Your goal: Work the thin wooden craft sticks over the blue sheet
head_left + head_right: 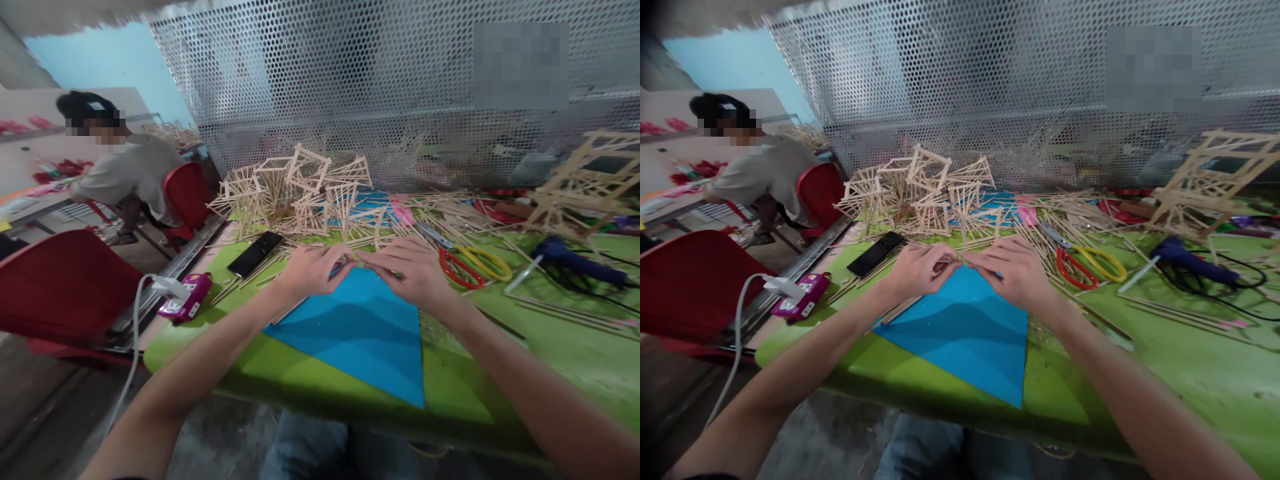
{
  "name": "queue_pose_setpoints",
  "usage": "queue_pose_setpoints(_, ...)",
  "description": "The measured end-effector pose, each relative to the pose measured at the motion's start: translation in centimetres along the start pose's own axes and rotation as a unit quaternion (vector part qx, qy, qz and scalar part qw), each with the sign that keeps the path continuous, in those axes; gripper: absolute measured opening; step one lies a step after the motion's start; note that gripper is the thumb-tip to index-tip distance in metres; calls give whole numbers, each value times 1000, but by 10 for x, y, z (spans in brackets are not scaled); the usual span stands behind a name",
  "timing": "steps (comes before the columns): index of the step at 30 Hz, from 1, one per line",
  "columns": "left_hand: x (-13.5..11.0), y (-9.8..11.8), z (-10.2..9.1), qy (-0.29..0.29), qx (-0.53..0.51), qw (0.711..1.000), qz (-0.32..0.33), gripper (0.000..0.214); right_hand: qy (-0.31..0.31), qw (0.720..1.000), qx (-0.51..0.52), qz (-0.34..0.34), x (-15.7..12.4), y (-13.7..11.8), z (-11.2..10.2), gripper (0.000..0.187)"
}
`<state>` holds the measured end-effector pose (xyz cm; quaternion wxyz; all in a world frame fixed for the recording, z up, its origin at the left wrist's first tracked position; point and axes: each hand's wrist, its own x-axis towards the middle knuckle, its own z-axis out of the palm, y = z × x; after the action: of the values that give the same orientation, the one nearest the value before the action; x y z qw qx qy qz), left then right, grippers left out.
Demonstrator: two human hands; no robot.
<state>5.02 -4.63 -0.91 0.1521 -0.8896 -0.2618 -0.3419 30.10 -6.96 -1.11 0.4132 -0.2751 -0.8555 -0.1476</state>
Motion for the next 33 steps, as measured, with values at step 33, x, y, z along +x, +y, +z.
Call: queue_pose_setpoints(33, 0, -31, -7, 31, 44, 997, 46, 22, 48, 989, 122, 69, 2, 17, -12, 14)
